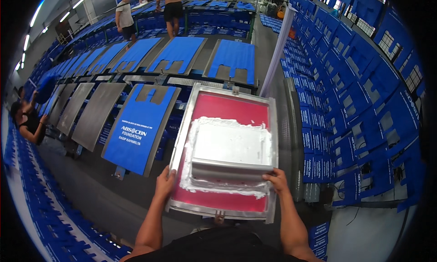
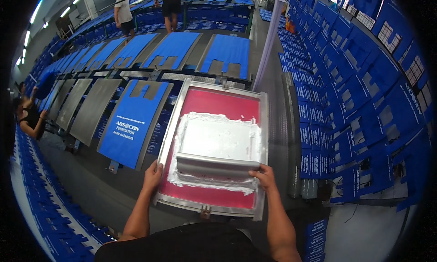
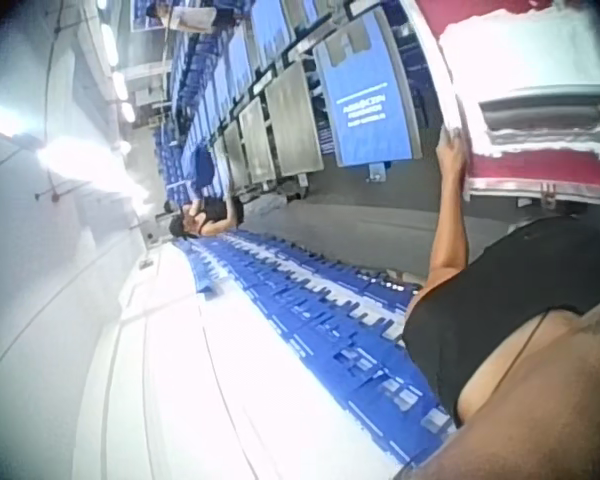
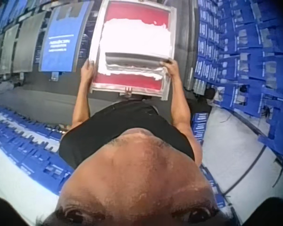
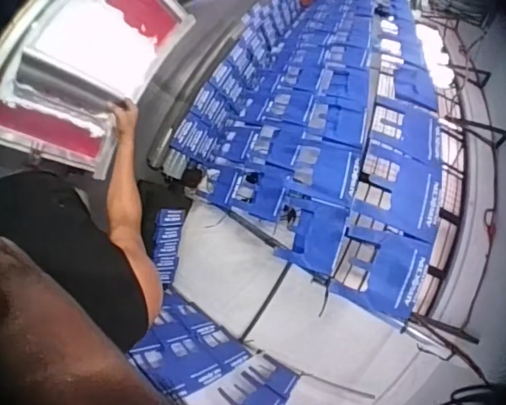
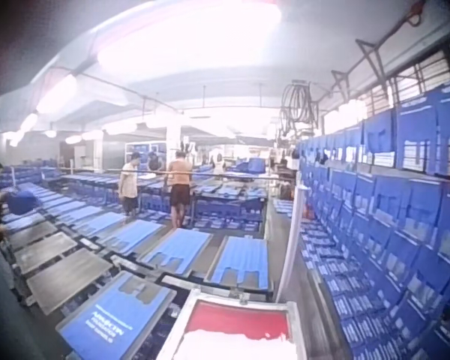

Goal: The person uses a squeegee to spread white ink across a screen printing frame. They repeatedly pull the squeegee across the mesh to ensure even coverage of the ink over the printed logo area. The task involves consistent back-and-forth motions to maintain a uniform ink layer.

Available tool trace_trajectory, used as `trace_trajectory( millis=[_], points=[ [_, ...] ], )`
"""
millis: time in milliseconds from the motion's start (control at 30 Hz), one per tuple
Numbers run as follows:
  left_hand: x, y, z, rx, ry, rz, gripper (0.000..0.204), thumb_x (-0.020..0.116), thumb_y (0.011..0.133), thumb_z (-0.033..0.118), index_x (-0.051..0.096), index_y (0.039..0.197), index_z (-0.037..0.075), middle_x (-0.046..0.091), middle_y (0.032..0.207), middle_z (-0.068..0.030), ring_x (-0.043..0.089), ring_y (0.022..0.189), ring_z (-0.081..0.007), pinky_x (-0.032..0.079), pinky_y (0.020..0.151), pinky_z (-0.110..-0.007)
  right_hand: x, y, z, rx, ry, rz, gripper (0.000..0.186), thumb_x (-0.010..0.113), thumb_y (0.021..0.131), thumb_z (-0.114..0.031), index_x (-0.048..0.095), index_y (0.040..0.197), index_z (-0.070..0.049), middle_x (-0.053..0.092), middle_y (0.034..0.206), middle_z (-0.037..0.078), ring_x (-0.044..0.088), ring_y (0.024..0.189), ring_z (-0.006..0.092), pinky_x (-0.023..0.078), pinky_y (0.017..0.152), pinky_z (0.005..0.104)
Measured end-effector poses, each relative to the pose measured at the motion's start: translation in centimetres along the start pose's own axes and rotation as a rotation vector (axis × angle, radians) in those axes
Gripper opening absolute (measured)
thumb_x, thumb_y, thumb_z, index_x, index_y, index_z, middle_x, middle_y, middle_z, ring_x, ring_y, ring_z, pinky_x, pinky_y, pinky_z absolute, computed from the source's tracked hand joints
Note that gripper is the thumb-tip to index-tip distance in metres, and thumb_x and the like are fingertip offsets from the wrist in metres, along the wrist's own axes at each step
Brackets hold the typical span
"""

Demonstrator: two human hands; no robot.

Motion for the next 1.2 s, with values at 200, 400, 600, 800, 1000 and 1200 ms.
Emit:
trace_trajectory(
  millis=[200,400,600,800,1000,1200],
  points=[
    [15.9,-4.9,8.4,0.112,-0.019,-0.167,0.050,0.059,0.092,0.031,0.053,0.128,-0.002,0.066,0.111,-0.0235,0.064,0.107,-0.0291,0.048,0.090,-0.035,-17.4,-9.0,-3.2,-0.139,-0.026,0.195,0.026,0.075,0.065,-0.002,0.067,0.090,-0.001,0.060,0.094,0.001,0.057,0.092,0.0130,0.045,0.084,0.0275],
    [34.3,-8.0,14.7,0.152,-0.020,-0.359,0.054,0.059,0.092,0.036,0.051,0.131,-0.002,0.064,0.113,-0.0251,0.064,0.107,-0.0305,0.049,0.088,-0.036,-35.3,-16.8,-1.3,-0.138,-0.015,0.435,0.040,0.076,0.067,-0.004,0.062,0.104,-0.001,0.058,0.098,0.002,0.054,0.094,0.0152,0.043,0.086,0.0287],
    [42.9,-6.9,21.6,0.194,0.102,-0.372,0.058,0.058,0.092,0.039,0.050,0.132,-0.003,0.059,0.124,-0.0251,0.058,0.116,-0.0331,0.044,0.097,-0.038,-46.3,-13.7,-0.4,-0.131,0.028,0.460,0.051,0.078,0.069,-0.007,0.060,0.117,-0.002,0.062,0.105,0.006,0.055,0.101,0.0184,0.043,0.090,0.0309],
    [50.0,0.2,26.2,0.222,0.022,-0.292,0.059,0.059,0.091,0.042,0.053,0.128,-0.004,0.063,0.116,-0.0255,0.064,0.107,-0.0339,0.048,0.091,-0.039,-55.5,-0.6,-2.9,-0.193,-0.067,0.340,0.046,0.075,0.076,-0.009,0.059,0.118,0.001,0.062,0.108,0.007,0.056,0.101,0.0192,0.042,0.091,0.0308],
    [57.1,14.1,34.8,0.325,0.062,-0.251,0.053,0.058,0.093,0.037,0.054,0.129,-0.001,0.063,0.117,-0.0231,0.063,0.109,-0.0318,0.047,0.093,-0.038,-60.7,13.9,-9.9,-0.176,-0.042,0.388,0.046,0.075,0.077,-0.010,0.059,0.118,0.000,0.063,0.107,0.005,0.056,0.099,0.0182,0.043,0.089,0.0313],
    [62.8,21.0,39.5,0.299,-0.035,-0.340,0.056,0.060,0.090,0.039,0.054,0.128,-0.002,0.063,0.116,-0.0254,0.061,0.112,-0.0347,0.046,0.095,-0.037,-63.0,19.1,-13.0,-0.263,-0.055,0.489,0.055,0.081,0.067,-0.014,0.060,0.115,-0.002,0.059,0.100,0.000,0.053,0.097,0.0138,0.040,0.088,0.0265]
  ],
)
Point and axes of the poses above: each hand's wrist, its own y-axis towards the middle knuckle, its own x-axis out of the palm, z = x × y, the point moved 9 cm from there along y, towards the middle knuckle
